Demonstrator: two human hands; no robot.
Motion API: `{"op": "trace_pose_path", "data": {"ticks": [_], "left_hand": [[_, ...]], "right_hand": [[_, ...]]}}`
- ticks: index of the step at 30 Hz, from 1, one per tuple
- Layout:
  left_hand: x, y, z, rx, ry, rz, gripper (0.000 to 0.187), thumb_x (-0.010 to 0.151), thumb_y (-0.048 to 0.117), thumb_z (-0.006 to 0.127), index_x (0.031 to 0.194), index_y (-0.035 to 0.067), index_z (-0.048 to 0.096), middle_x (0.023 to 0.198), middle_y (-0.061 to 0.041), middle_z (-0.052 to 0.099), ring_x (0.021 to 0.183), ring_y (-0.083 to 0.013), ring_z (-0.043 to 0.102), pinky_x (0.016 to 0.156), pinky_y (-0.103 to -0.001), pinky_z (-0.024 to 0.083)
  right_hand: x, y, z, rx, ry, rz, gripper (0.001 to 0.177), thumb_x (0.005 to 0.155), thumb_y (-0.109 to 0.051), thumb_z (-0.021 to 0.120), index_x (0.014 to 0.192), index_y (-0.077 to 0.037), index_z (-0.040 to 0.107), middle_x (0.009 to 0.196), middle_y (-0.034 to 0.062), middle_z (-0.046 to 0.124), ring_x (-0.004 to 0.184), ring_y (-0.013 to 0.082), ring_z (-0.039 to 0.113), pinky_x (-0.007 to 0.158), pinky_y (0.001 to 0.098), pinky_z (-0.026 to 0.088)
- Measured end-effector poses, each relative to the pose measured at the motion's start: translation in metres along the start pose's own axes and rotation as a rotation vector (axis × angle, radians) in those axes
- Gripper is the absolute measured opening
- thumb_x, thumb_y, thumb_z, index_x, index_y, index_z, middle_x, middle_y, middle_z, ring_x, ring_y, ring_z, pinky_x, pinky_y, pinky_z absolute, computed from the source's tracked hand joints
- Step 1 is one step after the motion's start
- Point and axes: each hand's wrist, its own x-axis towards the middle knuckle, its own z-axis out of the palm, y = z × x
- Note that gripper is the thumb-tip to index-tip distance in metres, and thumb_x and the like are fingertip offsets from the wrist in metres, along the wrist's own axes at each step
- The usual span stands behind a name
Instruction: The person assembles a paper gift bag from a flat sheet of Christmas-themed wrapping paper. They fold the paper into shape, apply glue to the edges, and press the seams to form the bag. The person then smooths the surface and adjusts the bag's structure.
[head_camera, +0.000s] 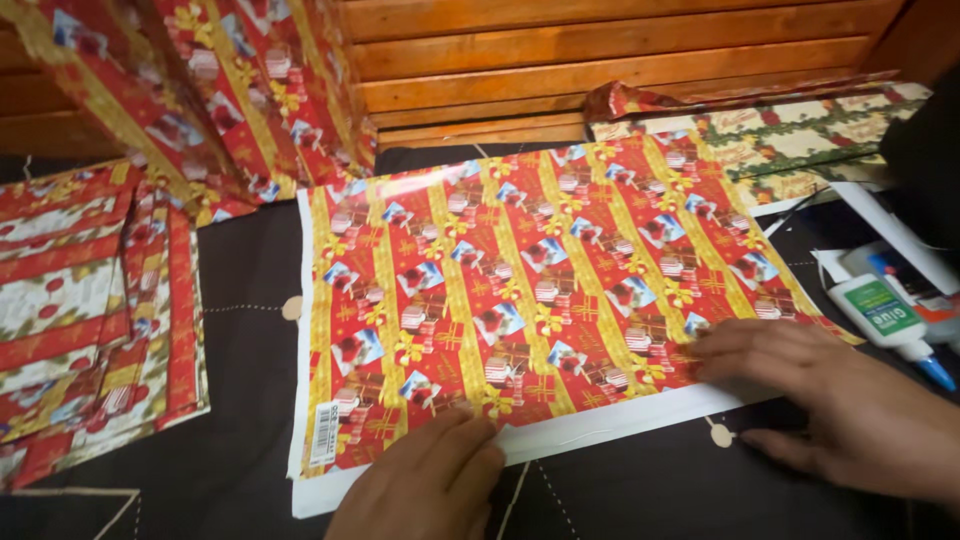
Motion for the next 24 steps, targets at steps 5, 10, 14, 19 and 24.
{"op": "trace_pose_path", "data": {"ticks": [5,10,14,19,24], "left_hand": [[0.014,0.002,-0.023,-0.089,0.002,-0.03,0.042,0.07,0.01,0.078,0.111,0.002,0.07,0.117,-0.018,0.07,0.114,-0.0392,0.066,0.097,-0.049,0.051],[0.013,-0.004,-0.043,-0.03,0.033,-0.174,0.033,0.078,0.005,0.072,0.111,0.004,0.072,0.109,-0.017,0.073,0.106,-0.0364,0.07,0.091,-0.046,0.054],[0.008,-0.006,-0.046,-0.078,-0.029,-0.236,0.024,0.08,0.005,0.071,0.104,0.005,0.07,0.102,-0.014,0.073,0.099,-0.0344,0.071,0.081,-0.045,0.056],[0.001,-0.013,-0.034,-0.042,-0.079,-0.34,0.012,0.081,0.006,0.066,0.093,0.007,0.067,0.088,-0.012,0.069,0.089,-0.0342,0.069,0.074,-0.047,0.055],[-0.011,-0.012,-0.006,0.124,0.071,-0.198,0.008,0.081,0.007,0.062,0.088,0.004,0.062,0.087,-0.012,0.062,0.085,-0.033,0.065,0.073,-0.046,0.053]], "right_hand": [[0.018,-0.013,-0.006,0.009,0.014,-0.073,0.053,0.077,-0.03,0.083,0.128,-0.023,0.069,0.144,-0.0021,0.067,0.137,0.0225,0.057,0.108,0.0425,0.043],[0.033,-0.02,0.0,-0.038,0.123,-0.12,0.041,0.086,-0.031,0.076,0.124,-0.019,0.07,0.135,-0.0017,0.072,0.122,0.0213,0.067,0.101,0.0396,0.05],[0.041,-0.018,0.007,-0.101,0.153,-0.115,0.034,0.087,-0.035,0.075,0.117,-0.02,0.074,0.124,-0.0023,0.075,0.111,0.0217,0.071,0.093,0.0372,0.054],[0.046,0.002,0.019,-0.123,0.087,-0.094,0.022,0.088,-0.036,0.074,0.106,-0.025,0.079,0.12,-0.0068,0.079,0.106,0.0176,0.075,0.089,0.0335,0.058],[0.04,0.033,0.049,-0.095,0.074,0.024,0.019,0.088,-0.034,0.073,0.103,-0.024,0.079,0.114,-0.0085,0.082,0.105,0.0145,0.078,0.089,0.0311,0.061]]}}
